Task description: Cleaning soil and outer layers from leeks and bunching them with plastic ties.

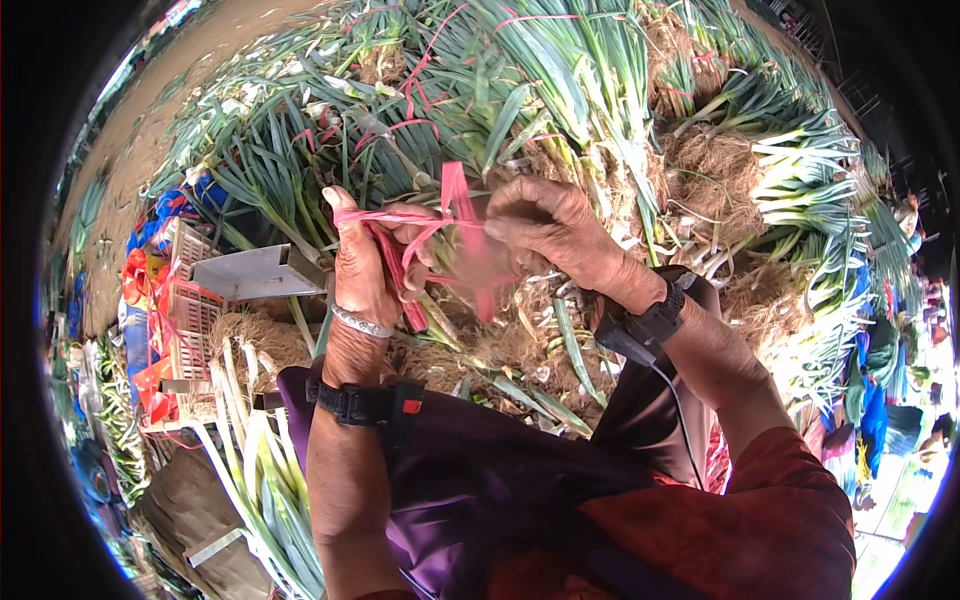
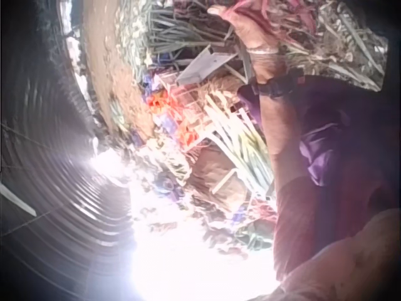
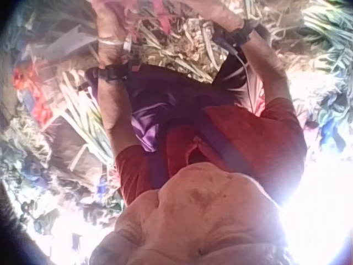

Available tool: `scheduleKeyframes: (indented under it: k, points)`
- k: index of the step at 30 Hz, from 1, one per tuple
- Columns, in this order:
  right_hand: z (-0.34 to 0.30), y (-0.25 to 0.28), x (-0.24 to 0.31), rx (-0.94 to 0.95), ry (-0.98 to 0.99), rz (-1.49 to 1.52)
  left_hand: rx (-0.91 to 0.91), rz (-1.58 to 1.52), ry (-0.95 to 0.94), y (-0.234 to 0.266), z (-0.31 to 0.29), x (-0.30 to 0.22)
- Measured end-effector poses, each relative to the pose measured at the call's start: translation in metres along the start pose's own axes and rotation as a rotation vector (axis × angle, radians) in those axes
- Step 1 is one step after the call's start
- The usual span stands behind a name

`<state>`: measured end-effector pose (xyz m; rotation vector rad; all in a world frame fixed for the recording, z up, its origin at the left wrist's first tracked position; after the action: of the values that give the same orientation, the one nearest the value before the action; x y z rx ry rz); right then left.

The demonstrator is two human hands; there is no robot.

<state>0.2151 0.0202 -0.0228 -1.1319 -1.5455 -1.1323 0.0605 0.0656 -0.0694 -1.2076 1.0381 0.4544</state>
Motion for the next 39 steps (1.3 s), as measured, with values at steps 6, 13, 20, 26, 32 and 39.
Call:
scheduleKeyframes:
  k: [6,13,20,26,32,39]
  points:
    - [0.0,0.01,0.003,0.012,0.18,-0.12,-0.221,0.017,-0.056,0.024,0.009,0.011]
    - [-0.011,0.005,0.015,0.112,0.283,-0.195,-0.455,0.048,-0.097,0.014,0.003,-0.006]
    - [-0.018,0.002,0.02,0.105,0.366,-0.278,-0.355,0.105,-0.154,0.019,0.005,-0.017]
    - [-0.022,0.012,0.018,0.013,0.366,-0.291,-0.026,0.353,-0.153,0.011,0.015,-0.024]
    - [-0.027,0.022,0.016,-0.059,0.38,-0.404,0.19,1.501,-0.178,0.025,0.001,-0.028]
    - [-0.064,0.005,0.044,-0.316,0.796,-0.787,0.418,0.525,-0.15,-0.046,-0.023,0.008]
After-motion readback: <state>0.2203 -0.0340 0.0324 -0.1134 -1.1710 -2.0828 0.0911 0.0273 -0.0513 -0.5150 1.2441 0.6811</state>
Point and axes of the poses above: each hand's wrist, its own z-axis towards the middle knuckle, its own y-axis out of the back of the hand, x = y × z, the point moved 10 cm from there along z, towards the middle knuckle, and after that the axes turned 12 degrees about -y, right-handed, at the moved point
